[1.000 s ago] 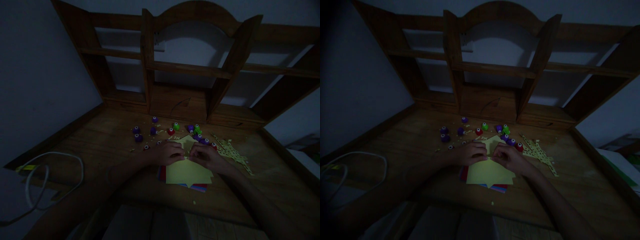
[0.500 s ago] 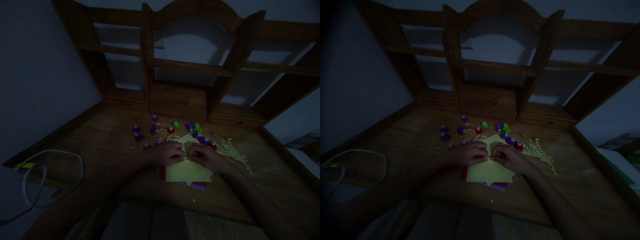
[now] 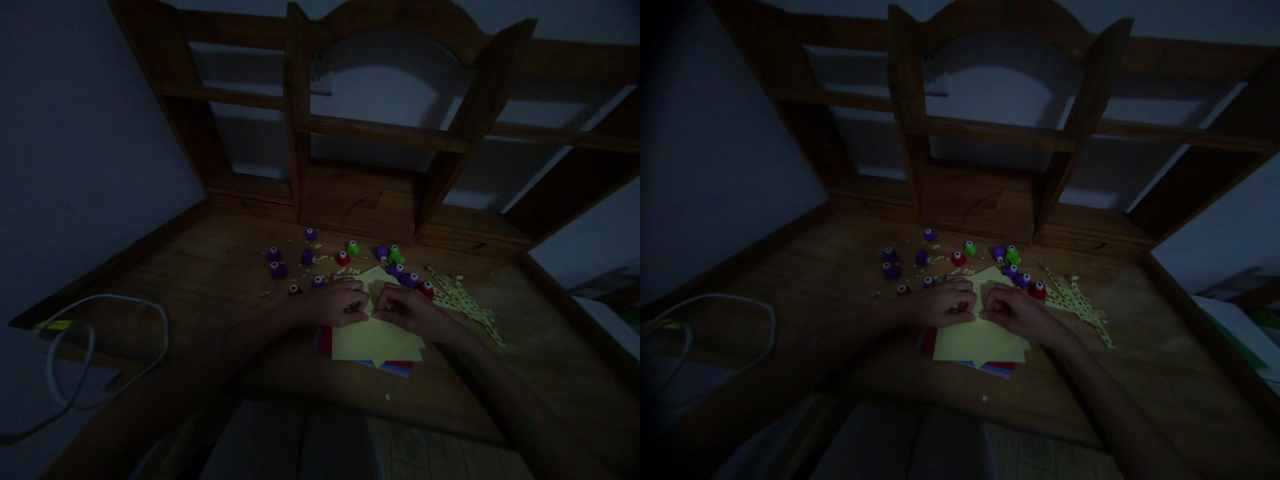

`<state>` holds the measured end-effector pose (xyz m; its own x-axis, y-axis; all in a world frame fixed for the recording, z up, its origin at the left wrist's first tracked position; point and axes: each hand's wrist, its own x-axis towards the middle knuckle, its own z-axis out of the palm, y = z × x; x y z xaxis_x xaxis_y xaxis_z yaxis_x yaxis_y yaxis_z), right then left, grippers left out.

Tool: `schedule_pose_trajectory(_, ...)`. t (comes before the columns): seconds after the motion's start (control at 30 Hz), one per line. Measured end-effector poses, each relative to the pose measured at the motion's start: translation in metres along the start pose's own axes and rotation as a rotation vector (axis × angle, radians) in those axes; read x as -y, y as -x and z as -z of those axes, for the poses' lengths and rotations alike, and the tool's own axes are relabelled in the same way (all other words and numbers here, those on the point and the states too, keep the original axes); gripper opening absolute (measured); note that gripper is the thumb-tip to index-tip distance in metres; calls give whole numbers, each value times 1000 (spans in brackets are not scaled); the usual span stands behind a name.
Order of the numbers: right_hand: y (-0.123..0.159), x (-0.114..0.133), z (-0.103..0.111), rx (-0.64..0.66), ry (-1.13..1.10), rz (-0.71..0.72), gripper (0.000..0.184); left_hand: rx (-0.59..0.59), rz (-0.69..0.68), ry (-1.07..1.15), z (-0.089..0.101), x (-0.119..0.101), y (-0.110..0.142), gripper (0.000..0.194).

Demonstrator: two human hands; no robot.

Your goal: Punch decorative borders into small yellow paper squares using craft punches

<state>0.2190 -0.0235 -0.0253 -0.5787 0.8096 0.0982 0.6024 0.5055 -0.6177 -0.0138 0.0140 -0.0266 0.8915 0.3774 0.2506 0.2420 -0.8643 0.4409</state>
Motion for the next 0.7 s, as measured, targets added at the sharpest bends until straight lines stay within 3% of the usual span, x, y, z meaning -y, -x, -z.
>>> schedule_pose_trajectory(0.27,-1,-2,-1,1,-41,18,21,-20,120,170,-7,12,-5,24)
schedule_pose_trajectory(0.53,-2,-1,0,3,-90,28,23,226,280,282,6,15,-26,32)
schedule_pose_trajectory(0.7,-4,2,0,24,-149,46,22,284,231,281,7,22,-37,27)
